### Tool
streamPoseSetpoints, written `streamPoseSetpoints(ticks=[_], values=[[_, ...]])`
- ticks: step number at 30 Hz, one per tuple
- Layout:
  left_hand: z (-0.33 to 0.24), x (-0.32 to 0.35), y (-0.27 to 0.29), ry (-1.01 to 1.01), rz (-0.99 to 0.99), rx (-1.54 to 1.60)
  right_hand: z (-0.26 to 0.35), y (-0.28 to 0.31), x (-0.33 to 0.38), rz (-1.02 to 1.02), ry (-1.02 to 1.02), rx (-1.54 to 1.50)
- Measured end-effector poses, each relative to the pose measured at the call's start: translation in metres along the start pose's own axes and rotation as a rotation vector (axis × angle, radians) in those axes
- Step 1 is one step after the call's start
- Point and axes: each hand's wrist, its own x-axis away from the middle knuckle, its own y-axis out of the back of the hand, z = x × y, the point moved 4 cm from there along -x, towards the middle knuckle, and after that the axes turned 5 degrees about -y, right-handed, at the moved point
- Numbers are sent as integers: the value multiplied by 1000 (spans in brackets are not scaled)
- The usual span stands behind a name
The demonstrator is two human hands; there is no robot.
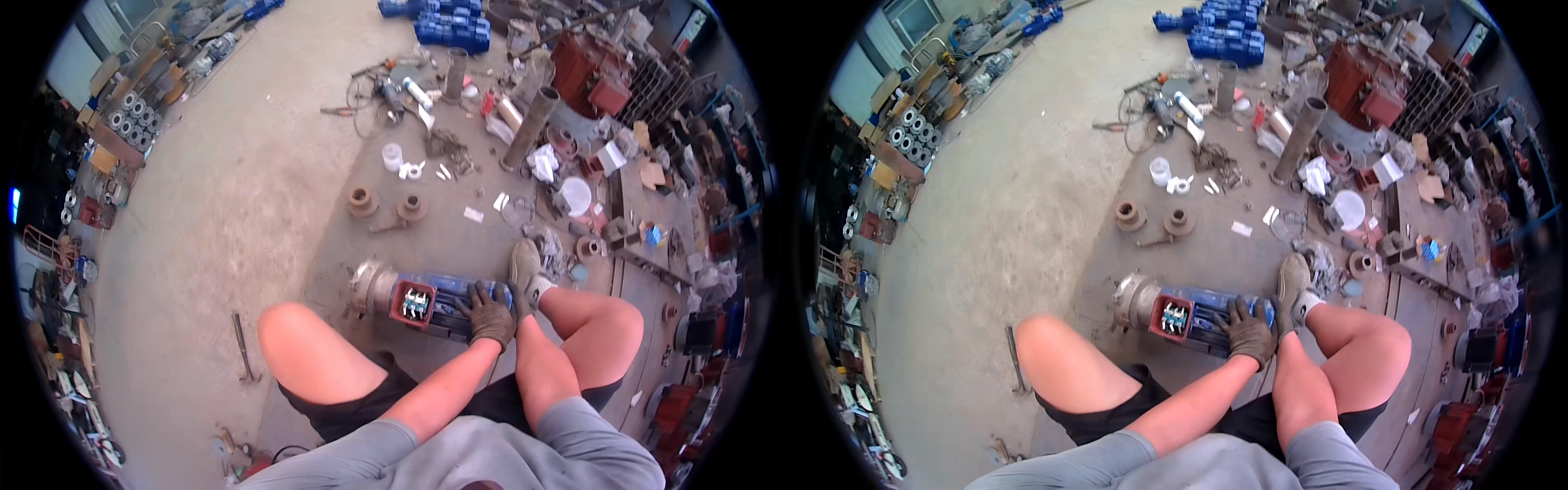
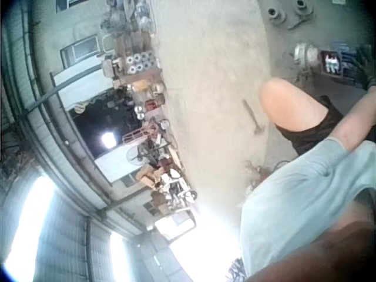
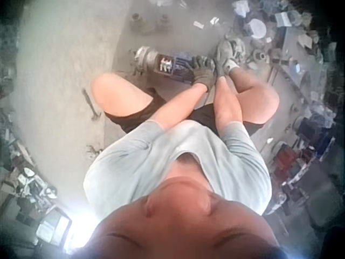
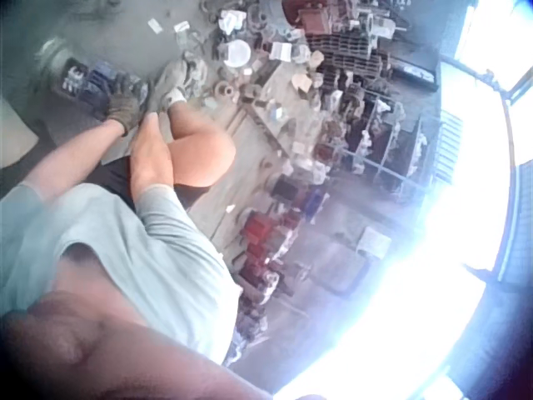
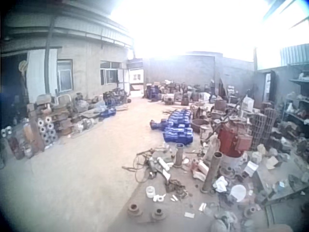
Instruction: The person sits on the floor of a workshop and uses a screwdriver to remove screws from the end cover of a blue electric motor. After removing the screws, the person detaches the cover to expose the internal fan and rotor assembly.
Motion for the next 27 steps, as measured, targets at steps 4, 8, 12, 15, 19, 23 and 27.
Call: streamPoseSetpoints(ticks=[4,8,12,15,19,23,27], values=[[-4,-14,-25,6,10,-23,-1,9,-23,143,-71,-240],[-2,-15,19,-124,-125,92,0,26,-44,190,-84,-336],[66,-40,76,-302,-540,369,-7,39,-64,203,-87,-328],[157,-66,115,128,-689,706,5,40,-46,35,-36,-185],[233,-61,158,459,-904,750,6,63,-66,-342,135,340],[309,-53,110,799,-899,993,-17,14,-79,-738,180,913],[357,-41,50,676,-610,932,-13,1,-59,-691,-70,1025]])
